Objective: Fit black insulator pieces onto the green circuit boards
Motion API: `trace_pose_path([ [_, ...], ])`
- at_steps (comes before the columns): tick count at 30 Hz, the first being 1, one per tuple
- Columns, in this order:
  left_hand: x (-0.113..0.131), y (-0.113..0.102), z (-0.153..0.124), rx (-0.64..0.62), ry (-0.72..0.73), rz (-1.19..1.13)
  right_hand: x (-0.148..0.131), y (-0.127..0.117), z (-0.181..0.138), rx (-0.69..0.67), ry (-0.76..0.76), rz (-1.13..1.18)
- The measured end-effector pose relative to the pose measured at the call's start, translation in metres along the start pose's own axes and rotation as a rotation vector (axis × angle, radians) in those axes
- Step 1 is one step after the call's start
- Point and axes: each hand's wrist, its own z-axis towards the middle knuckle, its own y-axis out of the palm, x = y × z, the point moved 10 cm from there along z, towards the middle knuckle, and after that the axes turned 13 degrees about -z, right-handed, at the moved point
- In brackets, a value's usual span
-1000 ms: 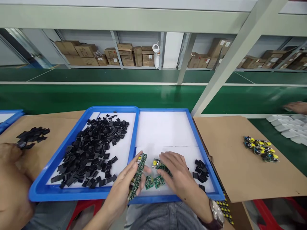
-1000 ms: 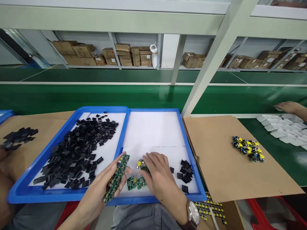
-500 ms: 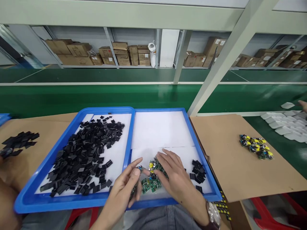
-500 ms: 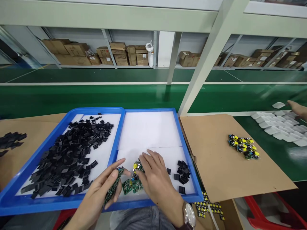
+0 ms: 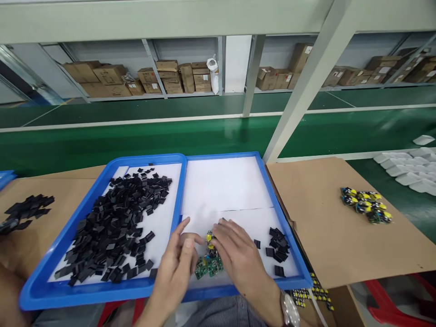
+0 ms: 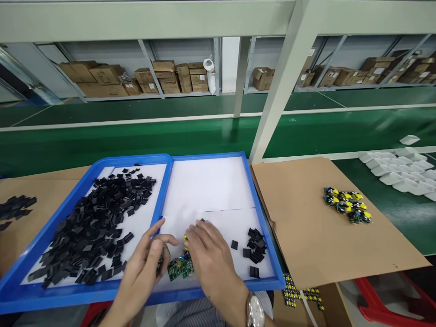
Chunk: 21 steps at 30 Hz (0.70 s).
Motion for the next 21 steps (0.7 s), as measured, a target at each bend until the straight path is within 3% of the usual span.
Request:
trace_pose_path([
  [3, 0.012, -0.007, 0.005, -0.035, -0.038, 0.076, -0.009, -0.004, 0.003, -0.098, -0.066, -0.043],
  [7, 0.007, 0.001, -0.007, -0.110, -0.163, 0.026, -0.049, -0.012, 0.002, -0.192, -0.269, 0.250],
  [11, -0.016, 0.010, -0.020, -0.038, -0.278, -0.132, -0.056, -0.017, 0.002, -0.073, -0.216, 0.285],
  [13, -0.022, 0.006, -0.019, 0.056, -0.222, -0.150, -0.054, -0.019, 0.001, 0.007, -0.194, 0.247],
  [16, -0.011, 0.001, -0.006, 0.087, -0.002, -0.017, -0.042, -0.023, -0.002, 0.021, -0.159, 0.211],
  [18, -0.003, 0.002, 0.006, 0.005, 0.095, 0.175, -0.019, -0.022, -0.007, -0.051, -0.059, 0.136],
  [21, 0.000, 0.005, 0.017, -0.200, 0.121, 0.466, 0.028, -0.012, -0.022, -0.251, 0.136, -0.021],
])
